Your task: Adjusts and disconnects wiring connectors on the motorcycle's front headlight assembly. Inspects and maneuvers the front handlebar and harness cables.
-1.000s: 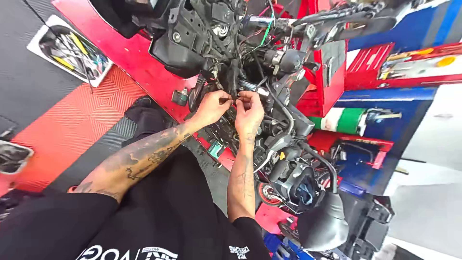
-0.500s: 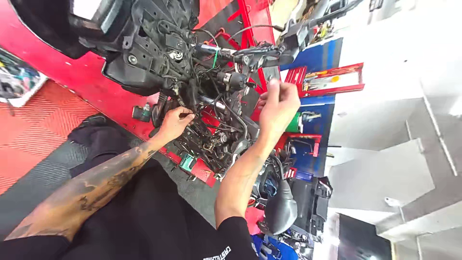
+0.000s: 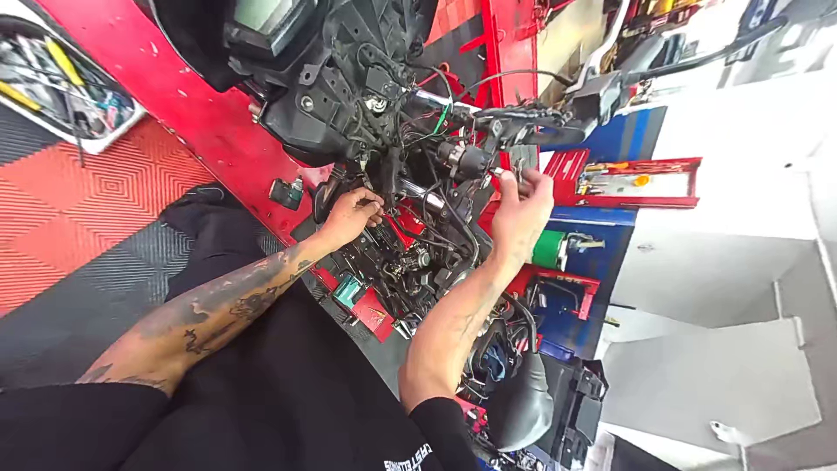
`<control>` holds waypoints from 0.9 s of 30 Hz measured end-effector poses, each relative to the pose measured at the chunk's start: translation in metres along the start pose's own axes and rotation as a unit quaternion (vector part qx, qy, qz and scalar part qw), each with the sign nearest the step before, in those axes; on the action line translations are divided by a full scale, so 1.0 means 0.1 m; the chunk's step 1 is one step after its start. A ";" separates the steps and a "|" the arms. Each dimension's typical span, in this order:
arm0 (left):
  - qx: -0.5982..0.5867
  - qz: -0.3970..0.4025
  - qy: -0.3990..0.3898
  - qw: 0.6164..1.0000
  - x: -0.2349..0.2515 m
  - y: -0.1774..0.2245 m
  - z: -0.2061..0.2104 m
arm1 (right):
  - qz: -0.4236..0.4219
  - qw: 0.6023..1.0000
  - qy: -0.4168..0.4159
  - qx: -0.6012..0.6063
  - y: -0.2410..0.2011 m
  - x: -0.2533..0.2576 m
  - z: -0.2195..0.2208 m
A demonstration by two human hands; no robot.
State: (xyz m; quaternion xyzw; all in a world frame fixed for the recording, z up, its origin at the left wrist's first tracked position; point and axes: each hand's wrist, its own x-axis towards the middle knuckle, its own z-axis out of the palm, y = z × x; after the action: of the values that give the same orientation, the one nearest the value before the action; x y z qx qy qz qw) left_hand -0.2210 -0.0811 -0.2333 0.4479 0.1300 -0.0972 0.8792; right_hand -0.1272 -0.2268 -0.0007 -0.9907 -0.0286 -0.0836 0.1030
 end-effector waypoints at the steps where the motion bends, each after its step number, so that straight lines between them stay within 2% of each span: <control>1: -0.006 -0.008 0.007 1.000 0.01 0.01 0.01 | -0.019 0.999 0.023 0.010 -0.08 -0.19 0.06; 2: -0.004 -0.015 0.015 1.000 0.02 0.02 0.01 | -0.042 0.998 0.015 0.035 -0.14 -0.37 0.16; 5: 0.031 -0.024 0.023 0.999 0.05 0.05 0.01 | -0.033 0.983 -0.120 0.138 -0.08 -0.81 0.67; 9: 0.068 -0.018 -0.008 0.997 -0.03 0.07 -0.10 | -0.003 0.958 -0.176 0.226 0.11 -1.40 1.21; 11: 0.104 -0.022 -0.046 0.993 -0.20 0.00 -0.30 | 0.000 0.933 -0.266 0.240 0.20 -1.76 1.41; 13: 0.151 -0.029 -0.096 0.983 -0.42 -0.14 -0.65 | 0.019 0.893 -0.405 0.193 0.35 -2.10 1.67; 15: 0.257 -0.039 -0.130 0.957 -0.67 -0.29 -1.08 | 0.061 0.844 -0.515 0.138 0.58 -2.45 2.00; 17: 0.385 -0.068 -0.123 0.912 -0.93 -0.38 -1.49 | 0.114 0.807 -0.567 0.119 0.81 -2.80 2.34; 21: 0.531 -0.168 -0.076 0.827 -1.48 -0.52 -2.08 | 0.232 0.720 -0.608 0.240 0.94 -3.19 2.62; 23: 0.548 -0.256 -0.055 0.794 -1.61 -0.69 -2.30 | 0.250 0.691 -0.619 0.278 0.90 -3.20 2.70; 24: 0.534 -0.287 -0.044 0.794 -1.63 -0.76 -2.37 | 0.259 0.678 -0.625 0.289 0.87 -3.21 2.76; 26: 0.532 -0.318 -0.017 0.785 -1.66 -0.71 -2.38 | 0.274 0.656 -0.641 0.290 0.79 -3.24 2.91; 27: 0.549 -0.332 0.001 0.767 -1.66 -0.64 -2.34 | 0.287 0.649 -0.642 0.289 0.74 -3.28 2.99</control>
State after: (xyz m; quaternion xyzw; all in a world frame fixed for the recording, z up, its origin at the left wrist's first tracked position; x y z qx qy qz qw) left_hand -0.4293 0.0811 -0.3618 0.7832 0.1958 -0.4370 0.3966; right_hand -0.3968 -0.2497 -0.3603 -0.6755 0.1757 0.6196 0.3590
